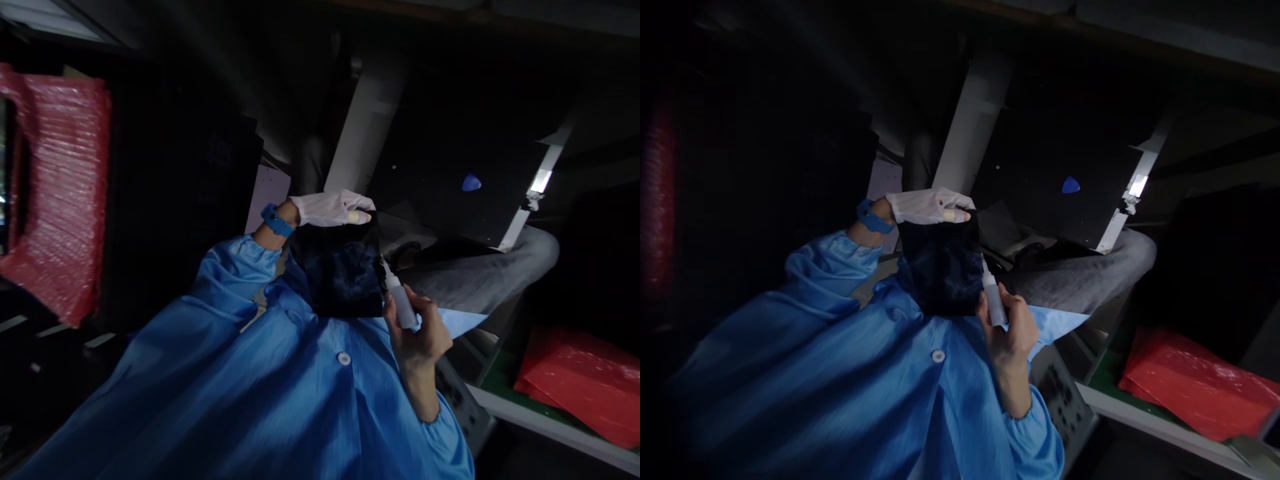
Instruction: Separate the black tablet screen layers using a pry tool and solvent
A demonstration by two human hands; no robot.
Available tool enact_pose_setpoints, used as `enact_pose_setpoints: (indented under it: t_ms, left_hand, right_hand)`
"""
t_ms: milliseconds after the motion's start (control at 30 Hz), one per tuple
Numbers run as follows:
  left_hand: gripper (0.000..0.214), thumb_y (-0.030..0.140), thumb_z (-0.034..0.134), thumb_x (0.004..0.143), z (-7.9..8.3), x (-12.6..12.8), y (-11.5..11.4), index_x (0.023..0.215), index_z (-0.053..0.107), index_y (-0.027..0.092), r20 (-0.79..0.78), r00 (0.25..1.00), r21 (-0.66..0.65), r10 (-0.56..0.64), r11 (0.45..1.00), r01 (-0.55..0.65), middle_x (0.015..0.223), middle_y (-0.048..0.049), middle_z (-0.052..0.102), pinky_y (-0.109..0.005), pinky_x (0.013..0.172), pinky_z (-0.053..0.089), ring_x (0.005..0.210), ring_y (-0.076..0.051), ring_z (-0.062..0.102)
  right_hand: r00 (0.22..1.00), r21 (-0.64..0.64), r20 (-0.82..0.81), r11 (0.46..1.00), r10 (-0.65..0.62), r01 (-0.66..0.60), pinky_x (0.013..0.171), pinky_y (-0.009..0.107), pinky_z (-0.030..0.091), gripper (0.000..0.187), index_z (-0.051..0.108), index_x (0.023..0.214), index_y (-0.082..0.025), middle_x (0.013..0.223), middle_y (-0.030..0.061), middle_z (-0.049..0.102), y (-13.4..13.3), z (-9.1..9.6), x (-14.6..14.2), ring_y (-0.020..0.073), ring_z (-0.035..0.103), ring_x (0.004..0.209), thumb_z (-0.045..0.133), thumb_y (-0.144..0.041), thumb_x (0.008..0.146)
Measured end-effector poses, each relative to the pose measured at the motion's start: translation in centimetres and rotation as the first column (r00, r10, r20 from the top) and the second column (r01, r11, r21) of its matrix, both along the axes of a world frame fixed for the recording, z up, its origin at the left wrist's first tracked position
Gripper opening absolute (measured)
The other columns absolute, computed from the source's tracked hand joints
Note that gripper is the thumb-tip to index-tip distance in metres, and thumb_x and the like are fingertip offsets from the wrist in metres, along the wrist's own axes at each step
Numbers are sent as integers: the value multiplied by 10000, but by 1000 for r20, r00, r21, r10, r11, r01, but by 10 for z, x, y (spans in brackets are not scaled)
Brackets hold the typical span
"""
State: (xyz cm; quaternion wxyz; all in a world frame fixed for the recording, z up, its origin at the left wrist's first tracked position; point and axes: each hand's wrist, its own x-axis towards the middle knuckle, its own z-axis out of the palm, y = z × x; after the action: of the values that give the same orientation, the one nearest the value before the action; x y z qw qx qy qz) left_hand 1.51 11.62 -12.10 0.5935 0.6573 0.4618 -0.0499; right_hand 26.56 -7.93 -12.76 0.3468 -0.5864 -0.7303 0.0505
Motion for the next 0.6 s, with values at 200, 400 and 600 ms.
enact_pose_setpoints:
  t_ms: [200,400,600]
  left_hand:
    - [506,490,548,1072,-4,-10,-3,1391,702,129,18,1000,24,22,999,-23,1265,-55,725,-290,937,413,1008,-175,535]
    - [440,548,559,1007,-6,-16,-6,1169,687,160,54,996,4,74,997,-74,1029,-21,631,-330,857,370,873,-157,431]
    - [439,577,582,997,-9,-25,-10,1090,677,159,82,987,-16,137,991,-136,1126,-43,719,-336,949,405,969,-168,453]
  right_hand:
    - [999,-74,0,996,-42,42,572,290,626,257,747,1077,-219,860,43,833,-17,-8,3,198,779,625,722,-468,1133]
    - [999,-108,-19,994,-29,27,543,282,590,263,755,1042,-226,800,23,804,-25,-4,3,183,742,583,714,-469,1135]
    - [999,-114,-28,993,15,-19,555,269,575,175,735,1113,-205,812,16,790,-33,-1,4,164,723,582,706,-374,1147]
